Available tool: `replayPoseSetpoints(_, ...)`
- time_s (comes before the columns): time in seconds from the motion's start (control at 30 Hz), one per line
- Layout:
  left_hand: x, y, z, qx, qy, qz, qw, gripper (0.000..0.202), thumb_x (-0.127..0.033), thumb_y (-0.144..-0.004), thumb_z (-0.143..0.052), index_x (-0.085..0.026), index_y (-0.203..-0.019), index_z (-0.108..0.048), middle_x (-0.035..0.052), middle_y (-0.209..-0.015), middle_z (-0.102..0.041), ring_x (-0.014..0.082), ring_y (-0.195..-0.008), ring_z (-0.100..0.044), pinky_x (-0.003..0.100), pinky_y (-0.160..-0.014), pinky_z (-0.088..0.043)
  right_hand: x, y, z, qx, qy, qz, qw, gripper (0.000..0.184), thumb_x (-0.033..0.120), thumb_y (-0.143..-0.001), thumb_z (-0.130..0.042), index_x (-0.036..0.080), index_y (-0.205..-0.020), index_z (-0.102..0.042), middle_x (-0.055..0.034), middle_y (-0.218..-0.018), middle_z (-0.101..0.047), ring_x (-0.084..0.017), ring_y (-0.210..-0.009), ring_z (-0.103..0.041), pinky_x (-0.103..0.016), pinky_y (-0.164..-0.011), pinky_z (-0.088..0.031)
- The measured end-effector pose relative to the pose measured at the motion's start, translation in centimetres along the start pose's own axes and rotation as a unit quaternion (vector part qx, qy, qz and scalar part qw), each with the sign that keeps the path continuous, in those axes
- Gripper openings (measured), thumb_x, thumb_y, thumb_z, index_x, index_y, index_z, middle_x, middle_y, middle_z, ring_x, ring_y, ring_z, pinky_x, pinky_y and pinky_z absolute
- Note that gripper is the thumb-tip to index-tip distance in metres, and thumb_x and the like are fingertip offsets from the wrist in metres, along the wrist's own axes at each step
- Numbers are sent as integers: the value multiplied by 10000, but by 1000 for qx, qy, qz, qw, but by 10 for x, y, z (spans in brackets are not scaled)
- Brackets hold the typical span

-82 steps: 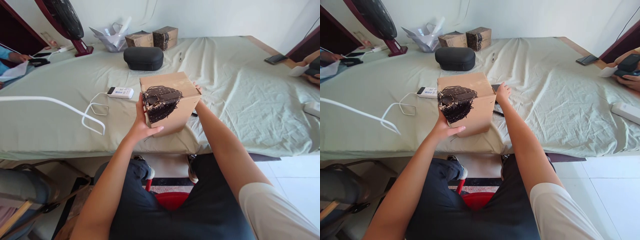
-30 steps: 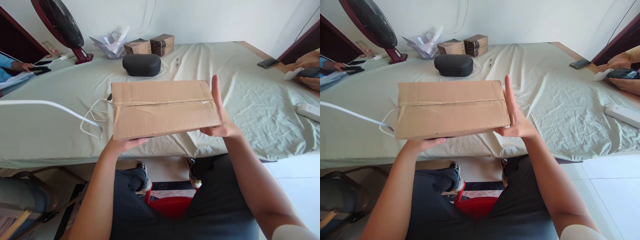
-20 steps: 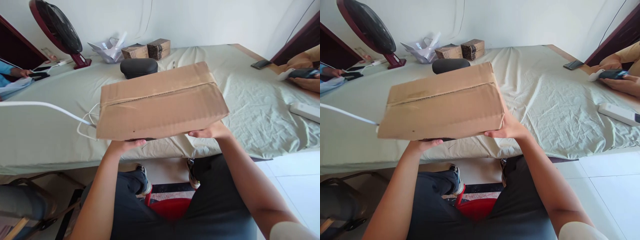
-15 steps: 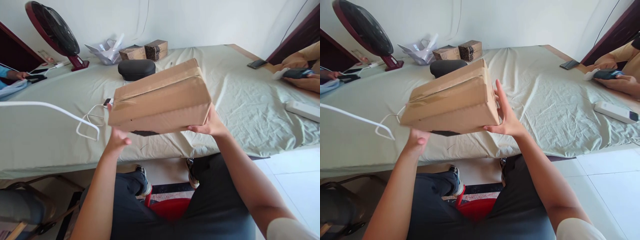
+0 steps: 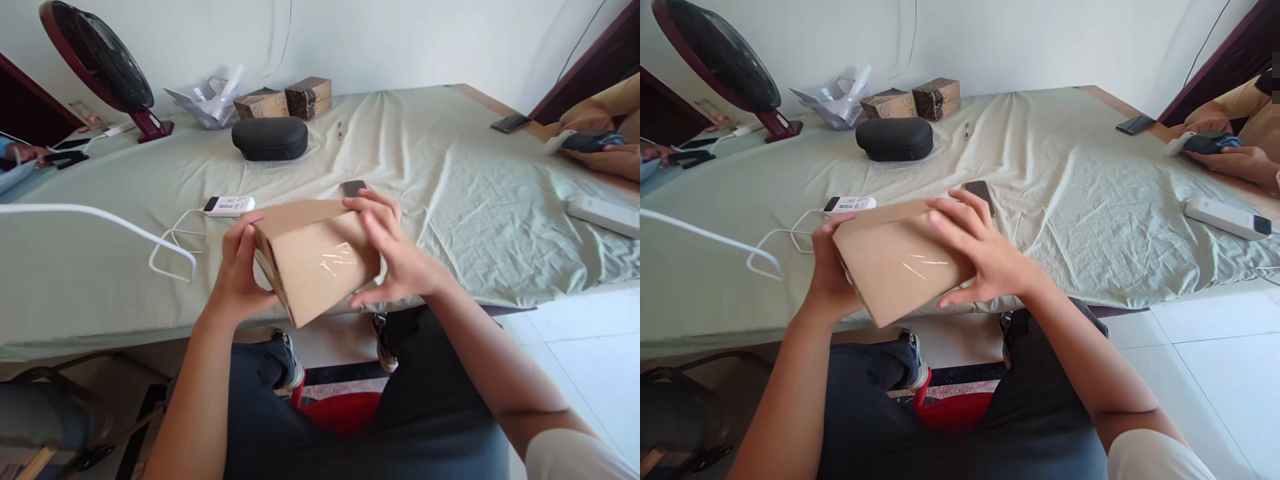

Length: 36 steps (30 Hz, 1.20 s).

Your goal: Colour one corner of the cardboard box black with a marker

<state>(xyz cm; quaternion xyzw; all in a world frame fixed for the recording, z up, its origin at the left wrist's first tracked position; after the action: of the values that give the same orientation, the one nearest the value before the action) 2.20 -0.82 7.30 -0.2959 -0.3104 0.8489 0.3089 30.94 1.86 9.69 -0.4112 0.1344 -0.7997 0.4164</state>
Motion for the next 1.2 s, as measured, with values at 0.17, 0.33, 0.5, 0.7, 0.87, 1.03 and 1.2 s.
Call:
replayPoseSetpoints(0.17, -23, 4, 0, -75, -153, -217, 961, 1201, -191, -822, -881, -515, -1729, -164, 49, -1702, -395, 238, -1223, -629, 355, -984, -576, -35, 6, 3, 3, -356, -243, 902, 1050, 890, -861, -568, 352, -1722, -302, -110, -1679, -500, -429, -1538, -492, -691, -1214, -453)
replayPoseSetpoints(0.33, -13, 8, -7, -39, -140, -161, 976, 1144, -183, -863, -851, -546, -1715, -179, 24, -1770, -325, 294, -1451, -511, 446, -1122, -555, -44, 13, -7, 67, -484, -341, 803, 793, 663, -838, -716, 201, -1476, -623, -133, -1235, -780, -366, -1187, -736, -511, -988, -649)
replayPoseSetpoints(0.5, 20, 8, -16, 45, 133, 118, 983, 611, -584, -1090, -485, -396, -1668, -431, 84, -1753, -420, 362, -1632, -389, 607, -1288, -421, -35, 2, -4, 10, -402, -230, 886, 1086, 537, -816, -806, 379, -1739, -256, -67, -1708, -472, -382, -1575, -440, -608, -1296, -385)
replayPoseSetpoints(0.7, 17, 13, -32, 21, 345, 269, 899, 713, -641, -990, -653, -298, -1600, -522, 126, -1618, -596, 343, -1546, -534, 508, -1276, -472, -35, 2, -26, 57, -257, -159, 952, 1398, 604, -735, -855, 373, -1774, 52, -94, -1851, -109, -424, -1670, -236, -664, -1273, -395)
replayPoseSetpoints(0.87, 15, 8, -29, -16, 308, 312, 898, 702, -595, -939, -755, -226, -1512, -585, 171, -1505, -670, 346, -1437, -632, 489, -1191, -549, -42, 4, -36, 36, -151, -144, 977, 1467, 564, -722, -861, 350, -1759, 155, -126, -1844, -55, -446, -1687, -142, -671, -1195, -487)
replayPoseSetpoints(1.03, -11, 5, -31, -145, 197, 283, 927, 1351, -630, -748, -934, -399, -1737, -43, 216, -1802, -230, 407, -1615, -410, 575, -1187, -524, -24, 3, -55, -47, -69, -109, 991, 1484, 513, -689, -888, 291, -1766, 108, -203, -1782, -80, -463, -1678, -99, -694, -1219, -453)
replayPoseSetpoints(1.2, -31, 6, -40, -110, 88, 205, 969, 1623, -619, -634, -1002, -405, -1714, 190, 203, -1821, 191, 441, -1723, 74, 674, -1329, -283, 11, 11, -82, -101, 36, -94, 990, 1513, 496, -674, -900, 310, -1752, 146, -203, -1746, -37, -504, -1670, -47, -763, -1288, -304)
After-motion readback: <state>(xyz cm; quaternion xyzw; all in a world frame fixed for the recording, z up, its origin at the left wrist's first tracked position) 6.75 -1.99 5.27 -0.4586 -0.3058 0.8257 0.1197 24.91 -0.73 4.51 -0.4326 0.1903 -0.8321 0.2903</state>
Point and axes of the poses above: each hand's wrist, its own y-axis away from the middle knuckle, its own z-axis out of the back of the hand, x = y × z, the point moved 4 cm from there along -y, towards the middle knuckle
